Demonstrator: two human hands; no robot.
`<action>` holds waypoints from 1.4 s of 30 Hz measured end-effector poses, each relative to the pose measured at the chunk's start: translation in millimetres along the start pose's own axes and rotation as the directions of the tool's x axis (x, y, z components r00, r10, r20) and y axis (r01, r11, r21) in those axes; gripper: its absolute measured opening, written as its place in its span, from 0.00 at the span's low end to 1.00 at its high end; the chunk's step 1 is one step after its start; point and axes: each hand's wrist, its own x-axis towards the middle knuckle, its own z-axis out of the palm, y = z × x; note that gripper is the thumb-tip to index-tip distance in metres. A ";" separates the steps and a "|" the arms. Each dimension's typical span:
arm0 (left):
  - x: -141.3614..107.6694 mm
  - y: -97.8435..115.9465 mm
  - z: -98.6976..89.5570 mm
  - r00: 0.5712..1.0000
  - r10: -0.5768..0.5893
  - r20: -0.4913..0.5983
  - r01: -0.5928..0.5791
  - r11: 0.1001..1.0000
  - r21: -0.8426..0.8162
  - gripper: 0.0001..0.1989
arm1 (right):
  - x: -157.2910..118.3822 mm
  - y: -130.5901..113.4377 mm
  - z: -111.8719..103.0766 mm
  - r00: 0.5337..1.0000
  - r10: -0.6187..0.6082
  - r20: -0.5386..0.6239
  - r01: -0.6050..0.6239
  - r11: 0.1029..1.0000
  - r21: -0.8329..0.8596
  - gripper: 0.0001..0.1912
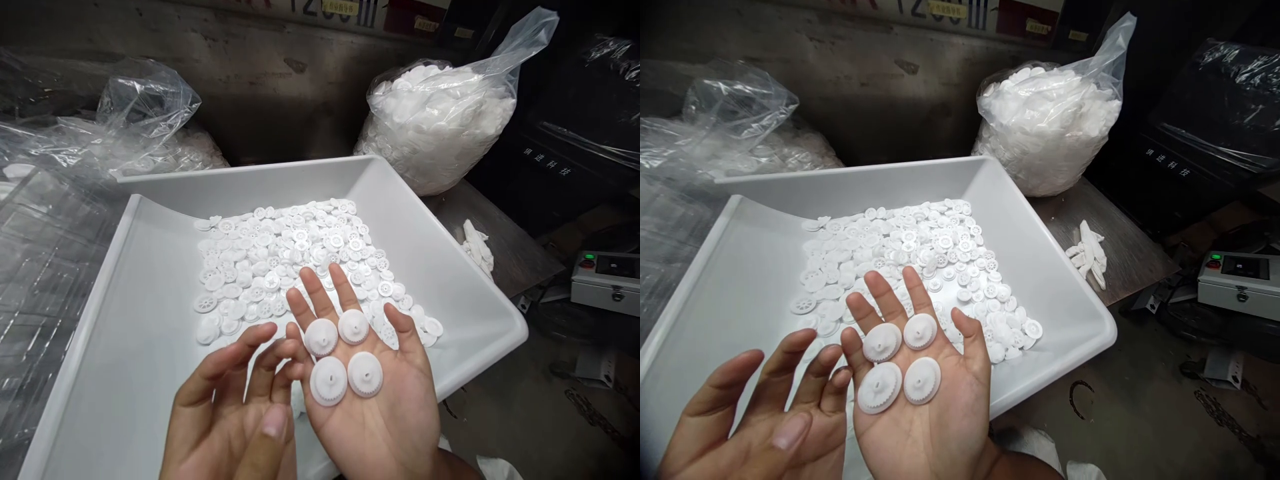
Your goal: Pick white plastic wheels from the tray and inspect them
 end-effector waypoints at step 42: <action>9.8 4.5 6.2 0.939 -0.344 0.016 0.335 0.903 -0.269 0.15 | 1.7 -1.4 3.5 0.996 -0.068 -0.060 0.053 0.975 -0.215 0.29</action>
